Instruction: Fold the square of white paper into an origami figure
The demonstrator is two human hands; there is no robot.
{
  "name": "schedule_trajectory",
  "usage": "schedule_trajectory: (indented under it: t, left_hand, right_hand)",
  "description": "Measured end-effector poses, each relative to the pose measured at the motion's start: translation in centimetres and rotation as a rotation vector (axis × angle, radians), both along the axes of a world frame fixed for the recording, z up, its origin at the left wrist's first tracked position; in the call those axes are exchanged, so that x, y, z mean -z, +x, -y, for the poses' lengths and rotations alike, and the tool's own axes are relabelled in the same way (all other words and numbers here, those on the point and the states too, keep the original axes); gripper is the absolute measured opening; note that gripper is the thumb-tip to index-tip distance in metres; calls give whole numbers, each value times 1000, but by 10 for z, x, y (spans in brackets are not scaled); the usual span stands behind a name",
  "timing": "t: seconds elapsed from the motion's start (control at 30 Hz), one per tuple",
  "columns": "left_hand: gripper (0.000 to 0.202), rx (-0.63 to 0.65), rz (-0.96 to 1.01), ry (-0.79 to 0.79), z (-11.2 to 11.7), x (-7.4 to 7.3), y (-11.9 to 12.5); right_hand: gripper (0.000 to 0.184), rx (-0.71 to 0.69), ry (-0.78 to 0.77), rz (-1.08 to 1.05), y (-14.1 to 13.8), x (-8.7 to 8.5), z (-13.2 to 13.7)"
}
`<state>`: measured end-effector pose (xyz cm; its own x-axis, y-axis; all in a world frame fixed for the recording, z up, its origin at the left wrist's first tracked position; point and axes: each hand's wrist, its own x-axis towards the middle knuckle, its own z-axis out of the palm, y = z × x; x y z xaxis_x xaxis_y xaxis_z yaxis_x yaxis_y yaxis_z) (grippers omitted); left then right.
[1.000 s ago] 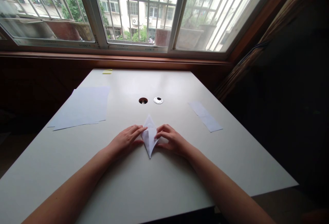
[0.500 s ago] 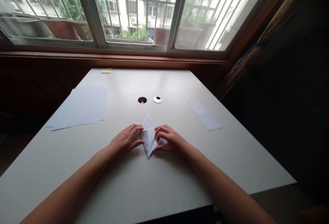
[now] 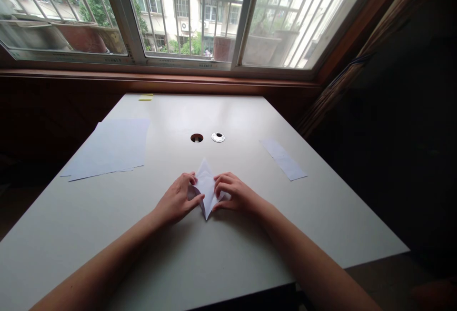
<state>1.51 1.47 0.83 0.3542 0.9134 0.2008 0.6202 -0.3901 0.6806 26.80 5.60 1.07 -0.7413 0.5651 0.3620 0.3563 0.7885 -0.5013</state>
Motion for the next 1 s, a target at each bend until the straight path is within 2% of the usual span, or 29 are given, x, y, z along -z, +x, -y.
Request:
schedule_trajectory:
  t: [0.13, 0.3, 0.53, 0.67, 0.83, 1.0]
  left_hand:
    - [30, -9, 35, -29, 1, 0, -1]
    - [22, 31, 15, -39, -1, -1, -7]
    - [24, 218, -107, 36, -7, -2, -18]
    - [27, 276, -132, 82, -8, -2, -19]
    - [35, 252, -154, 100, -7, -2, -17]
    - [33, 216, -125, 107, -6, -1, -15]
  right_hand:
    - [34, 4, -6, 29, 1, -2, 2]
    - [33, 1, 8, 41, 0, -5, 2]
    - [33, 3, 9, 29, 1, -4, 2]
    - [33, 14, -3, 31, 2, -1, 2]
    - [30, 16, -11, 25, 3, -1, 2]
    - [26, 9, -31, 9, 3, -5, 3]
